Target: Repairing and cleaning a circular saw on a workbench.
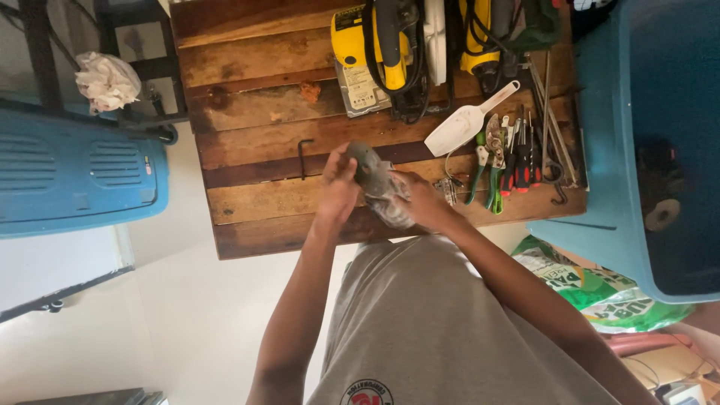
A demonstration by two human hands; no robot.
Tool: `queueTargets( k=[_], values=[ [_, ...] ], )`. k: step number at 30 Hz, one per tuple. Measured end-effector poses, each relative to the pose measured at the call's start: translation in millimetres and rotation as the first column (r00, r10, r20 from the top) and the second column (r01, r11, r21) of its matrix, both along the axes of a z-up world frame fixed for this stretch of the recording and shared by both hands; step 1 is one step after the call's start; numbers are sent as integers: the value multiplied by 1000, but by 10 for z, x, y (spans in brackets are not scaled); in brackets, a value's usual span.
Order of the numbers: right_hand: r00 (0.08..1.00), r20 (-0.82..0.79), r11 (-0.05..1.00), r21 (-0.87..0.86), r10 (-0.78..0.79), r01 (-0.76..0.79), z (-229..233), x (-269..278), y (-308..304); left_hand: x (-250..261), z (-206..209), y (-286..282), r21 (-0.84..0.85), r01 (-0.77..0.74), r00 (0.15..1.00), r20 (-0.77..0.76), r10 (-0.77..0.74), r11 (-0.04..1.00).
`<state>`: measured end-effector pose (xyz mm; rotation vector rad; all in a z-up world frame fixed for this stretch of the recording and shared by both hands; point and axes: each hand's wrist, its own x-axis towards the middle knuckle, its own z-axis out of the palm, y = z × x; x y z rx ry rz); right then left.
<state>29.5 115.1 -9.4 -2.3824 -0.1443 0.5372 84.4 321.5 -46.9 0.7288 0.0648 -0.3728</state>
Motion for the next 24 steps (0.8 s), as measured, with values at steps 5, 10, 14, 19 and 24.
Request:
queueTargets(
  k=[5, 10, 14, 19, 24],
  values=[
    [963, -208, 776, 574, -170, 261, 27, -103, -190, -63, -385, -194, 279, -87, 996, 21, 85, 956],
    [794, -399, 499, 624, -459, 602, -334, -282, -493, -80, 84, -450, 580, 127, 992, -65, -109, 805],
    [754, -321, 460, 635, -574, 620, -213, -443, -737, -84, -94, -656, 354, 154, 970, 122, -208, 923],
    [679, -305, 371, 654, -667, 659, -22, -609, -1029, -58, -9, -929, 474, 286, 922, 102, -374, 833],
    [617, -186, 346, 689, -765, 637, 149, -772, -1364, -98, 191, -1360, 569, 433, 873, -72, -483, 699]
  ],
)
